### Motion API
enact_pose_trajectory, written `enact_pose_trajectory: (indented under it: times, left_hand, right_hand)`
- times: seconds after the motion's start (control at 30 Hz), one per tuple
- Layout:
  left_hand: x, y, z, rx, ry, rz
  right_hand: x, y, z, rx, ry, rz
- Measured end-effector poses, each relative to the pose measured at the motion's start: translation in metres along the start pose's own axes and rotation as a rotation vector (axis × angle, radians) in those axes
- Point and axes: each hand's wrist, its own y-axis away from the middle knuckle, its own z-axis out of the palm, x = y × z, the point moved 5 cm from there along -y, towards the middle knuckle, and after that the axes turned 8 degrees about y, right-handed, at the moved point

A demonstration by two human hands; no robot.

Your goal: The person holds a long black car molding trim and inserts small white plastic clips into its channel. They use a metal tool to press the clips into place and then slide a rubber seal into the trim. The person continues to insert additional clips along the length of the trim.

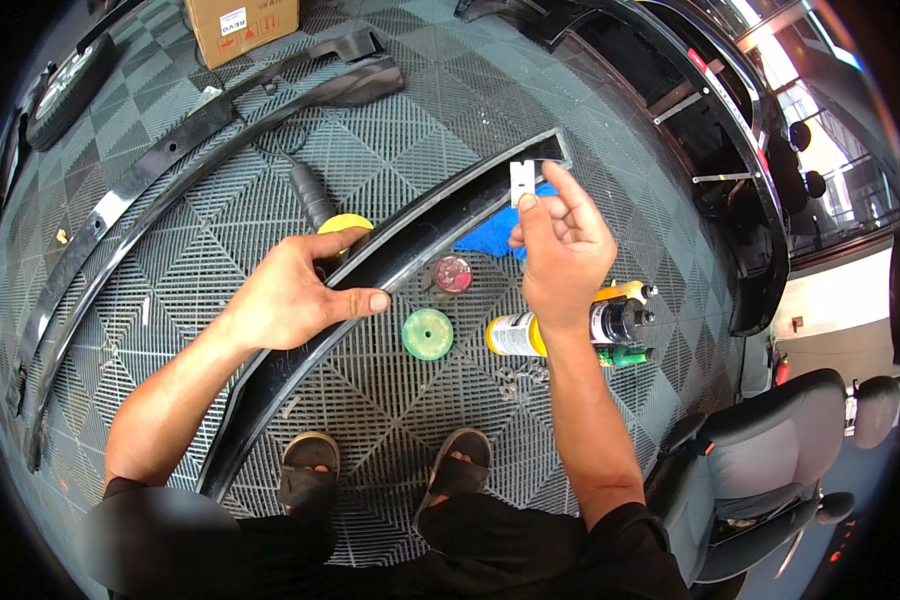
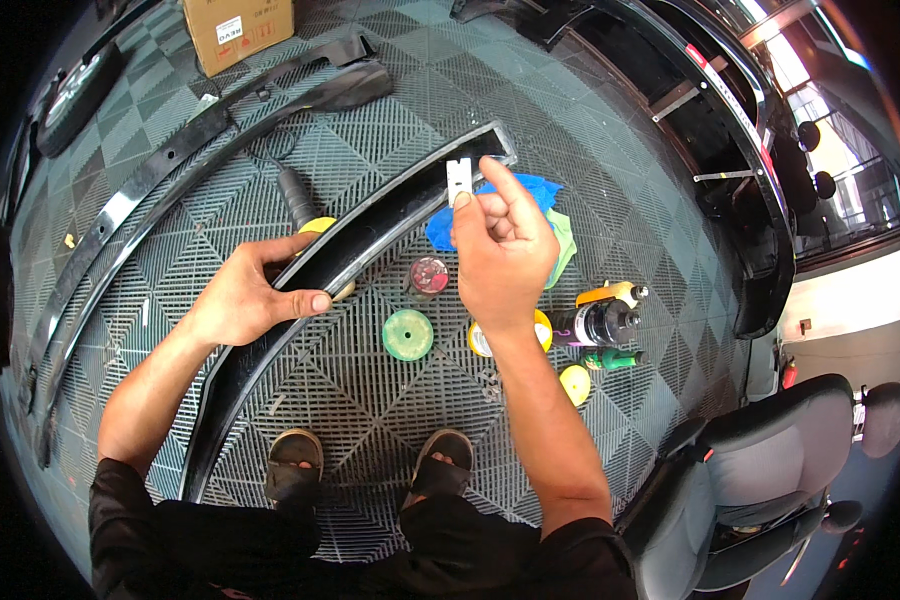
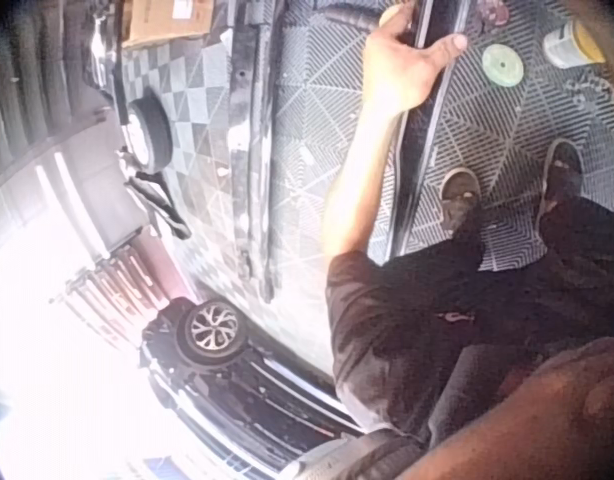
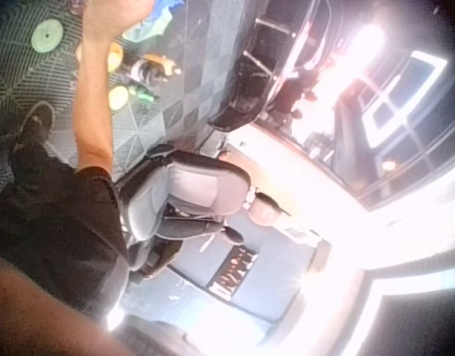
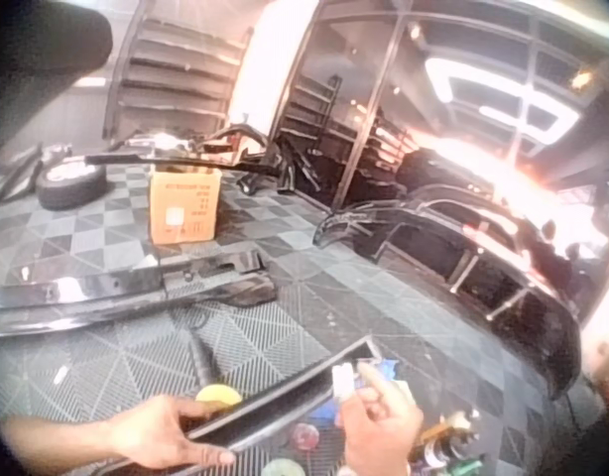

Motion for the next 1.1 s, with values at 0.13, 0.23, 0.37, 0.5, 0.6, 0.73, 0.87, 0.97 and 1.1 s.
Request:
enact_pose_trajectory:
  times: [0.13,0.23,0.37,0.5,0.6,0.73,0.87,0.97,1.1]
  left_hand:
    - [-0.001,-0.002,-0.002,-0.097,0.156,-0.050]
    - [-0.011,0.001,-0.009,-0.105,0.144,-0.044]
    - [-0.016,0.004,0.000,-0.204,0.263,-0.082]
    - [-0.017,0.000,0.020,-0.252,0.181,-0.086]
    - [-0.015,0.002,0.025,-0.248,0.181,-0.103]
    - [-0.006,0.004,0.026,-0.290,0.132,-0.101]
    - [-0.007,0.009,0.020,-0.243,0.118,-0.129]
    - [-0.005,0.009,0.020,-0.250,0.067,-0.092]
    - [0.017,0.014,0.009,-0.249,-0.234,0.046]
  right_hand:
    - [-0.005,-0.009,-0.016,0.036,-0.110,0.015]
    - [0.000,-0.028,-0.039,0.110,-0.243,0.017]
    - [0.014,-0.061,-0.040,0.226,-0.492,0.238]
    - [0.035,-0.086,0.000,0.039,-0.815,0.390]
    - [0.032,-0.086,0.024,-0.221,-1.094,0.486]
    - [0.023,-0.078,0.024,-0.447,-1.201,0.512]
    - [0.016,-0.069,0.021,-0.394,-1.080,0.498]
    - [0.016,-0.067,0.022,-0.316,-1.042,0.538]
    - [0.007,-0.063,0.020,-0.283,-1.040,0.502]
